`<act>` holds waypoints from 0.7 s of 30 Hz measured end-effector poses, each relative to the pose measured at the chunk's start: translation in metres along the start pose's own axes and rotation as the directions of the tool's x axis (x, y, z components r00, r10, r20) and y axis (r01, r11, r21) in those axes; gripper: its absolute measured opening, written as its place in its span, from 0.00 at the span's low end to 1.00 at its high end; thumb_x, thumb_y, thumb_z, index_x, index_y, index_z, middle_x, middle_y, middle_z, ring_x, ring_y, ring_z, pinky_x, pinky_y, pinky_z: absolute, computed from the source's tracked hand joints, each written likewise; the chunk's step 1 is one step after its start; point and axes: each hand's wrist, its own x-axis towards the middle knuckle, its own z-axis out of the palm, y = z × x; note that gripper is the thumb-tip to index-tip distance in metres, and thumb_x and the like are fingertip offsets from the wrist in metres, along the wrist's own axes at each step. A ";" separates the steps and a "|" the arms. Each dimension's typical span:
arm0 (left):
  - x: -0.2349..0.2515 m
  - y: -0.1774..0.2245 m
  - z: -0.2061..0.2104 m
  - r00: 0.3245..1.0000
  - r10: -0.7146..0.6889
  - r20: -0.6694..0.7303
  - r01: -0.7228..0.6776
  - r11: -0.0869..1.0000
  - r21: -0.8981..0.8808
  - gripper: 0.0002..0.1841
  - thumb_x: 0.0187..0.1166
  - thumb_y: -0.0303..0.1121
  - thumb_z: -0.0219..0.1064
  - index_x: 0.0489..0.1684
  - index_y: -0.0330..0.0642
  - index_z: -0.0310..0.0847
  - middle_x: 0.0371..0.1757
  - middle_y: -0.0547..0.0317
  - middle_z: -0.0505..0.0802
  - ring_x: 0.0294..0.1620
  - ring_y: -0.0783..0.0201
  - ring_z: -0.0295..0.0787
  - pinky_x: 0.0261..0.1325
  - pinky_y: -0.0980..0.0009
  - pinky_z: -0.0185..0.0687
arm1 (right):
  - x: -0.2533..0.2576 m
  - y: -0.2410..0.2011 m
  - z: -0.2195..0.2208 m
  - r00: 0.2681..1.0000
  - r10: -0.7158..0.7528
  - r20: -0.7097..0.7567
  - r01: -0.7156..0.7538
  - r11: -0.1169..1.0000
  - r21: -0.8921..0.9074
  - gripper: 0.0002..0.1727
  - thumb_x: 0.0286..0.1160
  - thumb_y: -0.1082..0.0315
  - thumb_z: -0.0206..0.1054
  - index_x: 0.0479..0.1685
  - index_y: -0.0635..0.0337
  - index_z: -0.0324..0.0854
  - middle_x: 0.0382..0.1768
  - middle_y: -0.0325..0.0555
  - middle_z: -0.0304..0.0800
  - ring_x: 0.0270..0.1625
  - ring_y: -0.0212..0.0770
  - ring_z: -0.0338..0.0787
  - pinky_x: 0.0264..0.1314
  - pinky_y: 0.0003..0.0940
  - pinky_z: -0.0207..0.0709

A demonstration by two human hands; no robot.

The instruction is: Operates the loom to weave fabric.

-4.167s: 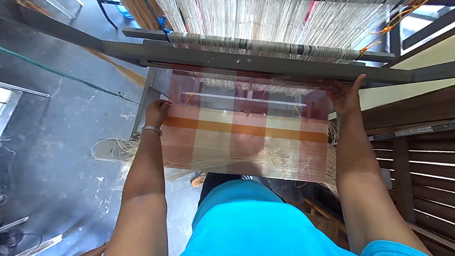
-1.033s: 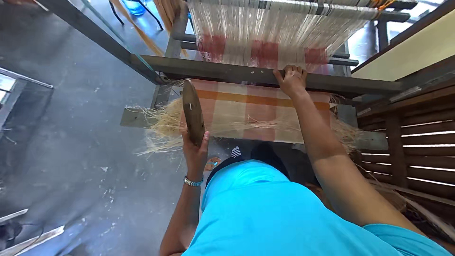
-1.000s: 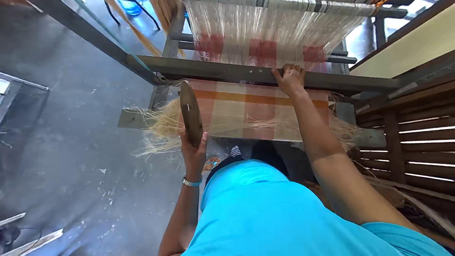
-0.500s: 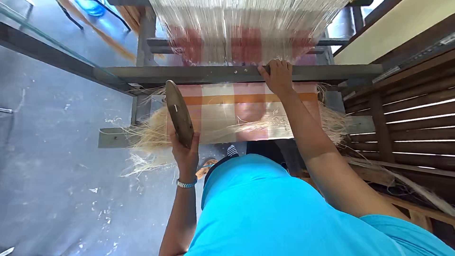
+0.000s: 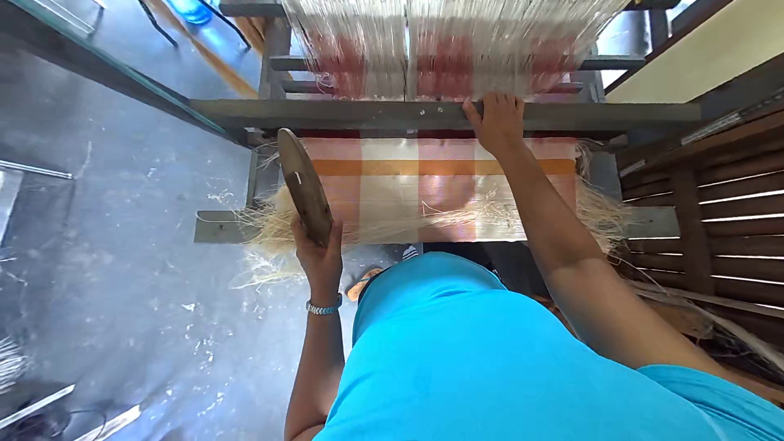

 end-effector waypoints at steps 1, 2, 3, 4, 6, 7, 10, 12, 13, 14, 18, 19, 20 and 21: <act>0.001 0.000 -0.002 1.000 0.005 0.014 -0.006 1.000 0.016 0.37 0.78 0.47 0.73 0.84 0.47 0.61 0.55 0.53 0.89 0.41 0.64 0.90 0.42 0.63 0.90 | -0.011 -0.001 -0.001 1.000 -0.004 0.009 0.004 1.000 0.002 0.43 0.88 0.32 0.41 0.65 0.68 0.79 0.67 0.64 0.84 0.76 0.65 0.77 0.86 0.64 0.55; 0.003 -0.001 -0.003 0.999 0.016 0.035 -0.018 0.999 0.035 0.38 0.78 0.48 0.73 0.85 0.47 0.61 0.55 0.52 0.89 0.42 0.64 0.91 0.42 0.62 0.90 | -0.018 -0.001 -0.001 1.000 -0.009 0.013 0.009 1.000 0.005 0.44 0.87 0.32 0.42 0.65 0.68 0.79 0.66 0.65 0.84 0.75 0.66 0.77 0.85 0.64 0.55; 0.005 -0.001 -0.003 0.998 0.028 0.062 -0.031 0.998 0.059 0.38 0.78 0.49 0.73 0.85 0.46 0.61 0.55 0.51 0.89 0.42 0.63 0.91 0.43 0.61 0.91 | -0.019 0.000 -0.003 1.000 -0.007 0.027 0.007 1.000 0.009 0.44 0.87 0.31 0.42 0.65 0.68 0.79 0.66 0.65 0.84 0.75 0.65 0.77 0.85 0.64 0.55; 0.008 0.000 -0.003 0.995 0.035 0.098 -0.044 0.995 0.088 0.38 0.78 0.49 0.73 0.85 0.46 0.61 0.56 0.50 0.89 0.44 0.62 0.91 0.46 0.60 0.91 | -0.018 0.000 -0.005 0.999 -0.006 0.039 0.006 1.000 -0.002 0.45 0.86 0.30 0.42 0.64 0.68 0.79 0.65 0.65 0.84 0.75 0.66 0.77 0.84 0.64 0.56; 0.017 0.005 -0.002 0.976 0.061 0.208 -0.098 0.980 0.174 0.37 0.79 0.51 0.71 0.84 0.46 0.63 0.58 0.48 0.90 0.51 0.60 0.92 0.53 0.56 0.89 | -0.016 -0.003 -0.006 0.997 -0.003 0.072 0.005 1.000 -0.025 0.46 0.86 0.30 0.41 0.63 0.69 0.79 0.65 0.65 0.83 0.75 0.66 0.77 0.83 0.64 0.56; 0.024 0.009 0.001 0.958 0.078 0.275 -0.142 0.965 0.221 0.36 0.79 0.53 0.70 0.84 0.47 0.65 0.58 0.48 0.91 0.51 0.58 0.92 0.54 0.53 0.89 | -0.015 -0.002 -0.006 0.996 -0.013 0.086 0.015 1.000 -0.025 0.45 0.86 0.30 0.41 0.64 0.69 0.79 0.65 0.65 0.83 0.76 0.66 0.76 0.84 0.65 0.55; 0.042 0.024 0.023 0.865 0.122 0.487 -0.315 0.887 0.337 0.35 0.79 0.54 0.70 0.83 0.47 0.67 0.54 0.42 0.92 0.47 0.46 0.93 0.49 0.39 0.87 | -0.013 0.013 -0.008 0.983 -0.126 0.136 0.118 0.991 0.067 0.41 0.89 0.35 0.44 0.70 0.67 0.77 0.68 0.65 0.81 0.77 0.67 0.75 0.84 0.68 0.53; 0.054 0.034 0.047 0.792 0.140 0.595 -0.428 0.822 0.376 0.35 0.78 0.52 0.72 0.82 0.48 0.67 0.47 0.43 0.92 0.39 0.43 0.92 0.40 0.38 0.86 | -0.010 0.029 -0.012 0.959 -0.242 0.149 0.208 0.954 0.216 0.34 0.91 0.42 0.47 0.78 0.61 0.75 0.72 0.60 0.81 0.79 0.62 0.75 0.86 0.66 0.53; 0.061 0.036 0.060 0.754 0.150 0.639 -0.481 0.789 0.382 0.35 0.77 0.52 0.73 0.80 0.47 0.67 0.46 0.43 0.91 0.40 0.41 0.91 0.40 0.37 0.85 | -0.010 0.036 -0.016 0.951 -0.283 0.126 0.232 0.920 0.315 0.31 0.92 0.46 0.49 0.79 0.60 0.75 0.74 0.59 0.81 0.80 0.58 0.76 0.87 0.61 0.56; 0.067 0.038 0.074 0.723 0.163 0.672 -0.523 0.765 0.376 0.34 0.76 0.51 0.74 0.78 0.45 0.69 0.48 0.41 0.91 0.46 0.38 0.90 0.45 0.36 0.85 | -0.012 0.042 -0.024 0.953 -0.288 0.089 0.227 0.881 0.415 0.28 0.92 0.50 0.51 0.79 0.59 0.76 0.74 0.57 0.81 0.79 0.54 0.78 0.86 0.54 0.64; 0.092 0.032 0.117 0.636 0.261 0.726 -0.649 0.690 0.321 0.31 0.74 0.48 0.76 0.75 0.46 0.77 0.59 0.35 0.89 0.60 0.33 0.86 0.58 0.35 0.82 | -0.045 0.061 -0.053 0.993 -0.085 -0.087 0.121 0.773 0.622 0.21 0.90 0.56 0.59 0.66 0.64 0.82 0.64 0.54 0.87 0.66 0.41 0.88 0.72 0.40 0.82; 0.098 0.029 0.125 0.633 0.270 0.726 -0.657 0.684 0.318 0.30 0.73 0.47 0.77 0.74 0.47 0.78 0.59 0.35 0.88 0.61 0.33 0.85 0.58 0.35 0.82 | -0.056 0.068 -0.056 0.995 -0.048 -0.092 0.095 0.773 0.628 0.20 0.89 0.56 0.59 0.61 0.65 0.83 0.59 0.54 0.89 0.62 0.41 0.89 0.68 0.40 0.83; 0.103 0.028 0.132 0.637 0.267 0.723 -0.654 0.683 0.324 0.30 0.73 0.47 0.77 0.74 0.47 0.79 0.61 0.36 0.87 0.61 0.34 0.84 0.59 0.36 0.82 | -0.067 0.075 -0.058 0.998 -0.019 -0.056 0.051 0.773 0.633 0.20 0.89 0.56 0.59 0.58 0.65 0.83 0.55 0.53 0.90 0.58 0.40 0.90 0.64 0.40 0.84; 0.108 0.027 0.139 0.645 0.268 0.716 -0.650 0.685 0.329 0.30 0.73 0.47 0.77 0.74 0.48 0.79 0.62 0.37 0.86 0.62 0.34 0.84 0.59 0.37 0.82 | -0.078 0.083 -0.056 1.000 0.000 -0.002 0.001 0.775 0.633 0.19 0.89 0.56 0.59 0.57 0.65 0.83 0.52 0.51 0.91 0.54 0.40 0.91 0.62 0.41 0.85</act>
